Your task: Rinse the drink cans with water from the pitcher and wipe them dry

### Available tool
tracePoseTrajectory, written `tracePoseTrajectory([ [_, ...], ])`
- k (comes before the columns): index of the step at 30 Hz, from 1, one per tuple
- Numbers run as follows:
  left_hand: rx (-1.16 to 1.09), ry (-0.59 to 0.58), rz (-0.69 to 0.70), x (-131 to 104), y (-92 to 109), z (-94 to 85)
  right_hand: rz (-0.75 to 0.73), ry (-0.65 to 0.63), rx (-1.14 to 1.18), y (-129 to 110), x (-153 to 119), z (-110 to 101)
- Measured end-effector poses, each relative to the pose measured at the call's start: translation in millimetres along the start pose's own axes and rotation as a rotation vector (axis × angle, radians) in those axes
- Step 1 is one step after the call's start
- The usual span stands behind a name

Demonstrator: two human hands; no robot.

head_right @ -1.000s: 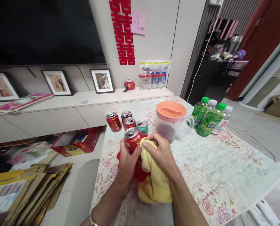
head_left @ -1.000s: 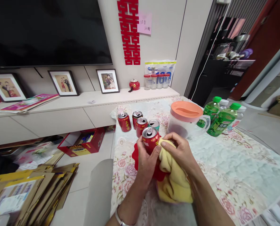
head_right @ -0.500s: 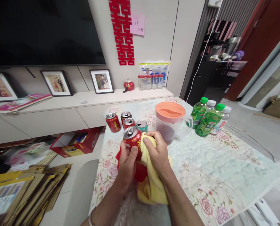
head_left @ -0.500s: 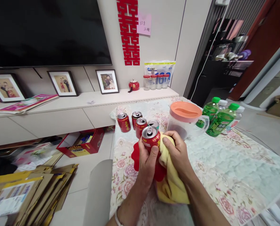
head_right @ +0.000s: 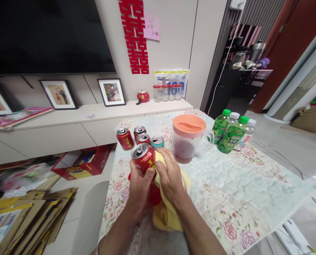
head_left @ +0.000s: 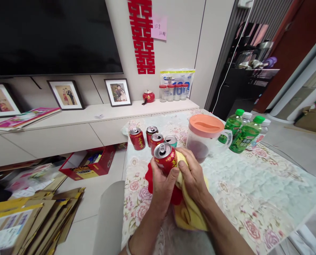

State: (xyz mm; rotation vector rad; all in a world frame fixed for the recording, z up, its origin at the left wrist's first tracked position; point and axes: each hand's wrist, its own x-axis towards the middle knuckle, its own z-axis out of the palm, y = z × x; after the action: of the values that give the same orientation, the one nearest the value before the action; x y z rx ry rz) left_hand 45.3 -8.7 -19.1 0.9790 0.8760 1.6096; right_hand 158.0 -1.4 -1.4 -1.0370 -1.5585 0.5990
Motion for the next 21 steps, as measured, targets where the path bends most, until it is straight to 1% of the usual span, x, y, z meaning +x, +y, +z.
tracePoseTrajectory([
  [2,0.012,0.009,0.006,0,1,0.1,0.033,-0.006,0.065,2,0,0],
  [8,0.08,0.032,0.04,-2,5,0.4,0.29,0.026,0.406,7,5,1],
  [13,0.077,0.011,0.097,-6,9,2.8,0.447,0.038,0.688,8,9,2],
  [17,0.018,-0.023,0.04,-8,15,6.5,0.487,0.014,0.772,9,9,2],
  [19,0.009,-0.045,0.022,-6,17,8.2,0.466,-0.005,0.77,11,7,3],
  [21,0.038,-0.036,0.055,-2,17,9.3,0.43,0.007,0.728,12,6,5],
])
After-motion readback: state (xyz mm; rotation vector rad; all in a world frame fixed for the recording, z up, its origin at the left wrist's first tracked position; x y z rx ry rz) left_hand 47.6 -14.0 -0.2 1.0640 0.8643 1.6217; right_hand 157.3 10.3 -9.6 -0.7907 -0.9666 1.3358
